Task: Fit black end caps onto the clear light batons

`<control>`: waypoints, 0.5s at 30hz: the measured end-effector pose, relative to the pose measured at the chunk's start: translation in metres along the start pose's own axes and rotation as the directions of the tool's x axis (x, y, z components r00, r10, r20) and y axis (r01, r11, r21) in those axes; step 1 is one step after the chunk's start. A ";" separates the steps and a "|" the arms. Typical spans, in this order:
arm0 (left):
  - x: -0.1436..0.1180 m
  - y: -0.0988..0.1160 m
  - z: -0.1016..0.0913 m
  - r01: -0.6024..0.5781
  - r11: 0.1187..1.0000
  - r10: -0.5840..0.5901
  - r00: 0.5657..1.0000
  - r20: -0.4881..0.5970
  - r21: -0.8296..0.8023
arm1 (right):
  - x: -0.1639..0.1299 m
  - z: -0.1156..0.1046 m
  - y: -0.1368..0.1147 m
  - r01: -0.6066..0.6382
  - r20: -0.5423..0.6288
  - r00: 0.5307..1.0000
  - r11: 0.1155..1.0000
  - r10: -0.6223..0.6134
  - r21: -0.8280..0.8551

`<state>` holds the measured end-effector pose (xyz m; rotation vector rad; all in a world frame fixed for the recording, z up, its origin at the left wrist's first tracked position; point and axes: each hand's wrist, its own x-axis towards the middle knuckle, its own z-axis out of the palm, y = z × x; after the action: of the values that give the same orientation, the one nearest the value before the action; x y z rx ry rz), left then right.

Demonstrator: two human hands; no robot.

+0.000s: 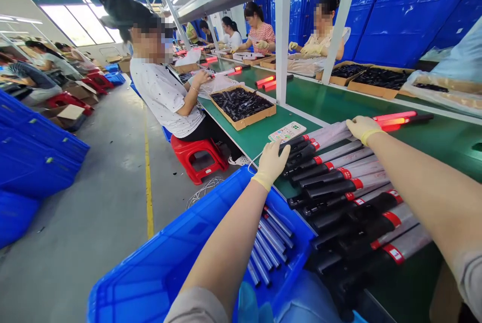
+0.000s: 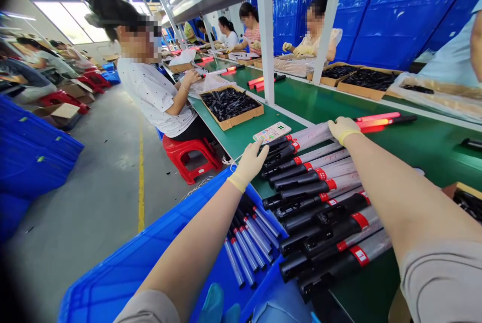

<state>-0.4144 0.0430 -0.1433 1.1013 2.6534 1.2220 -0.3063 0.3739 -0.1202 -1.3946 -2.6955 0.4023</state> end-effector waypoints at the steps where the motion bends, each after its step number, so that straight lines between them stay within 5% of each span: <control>1: 0.000 -0.001 0.000 0.008 1.000 -0.008 1.000 0.005 -0.006 | 0.003 0.001 -0.004 -0.005 -0.009 1.000 1.000 0.005 0.010; 15: -0.005 -0.015 -0.016 0.132 0.991 -0.130 0.989 0.068 -0.032 | 0.009 0.015 -0.049 0.199 0.121 0.970 0.973 -0.213 0.115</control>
<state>-0.4246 0.0227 -0.1431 0.9285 2.5972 1.1840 -0.3538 0.3513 -0.1222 -1.0839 -2.8426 0.6243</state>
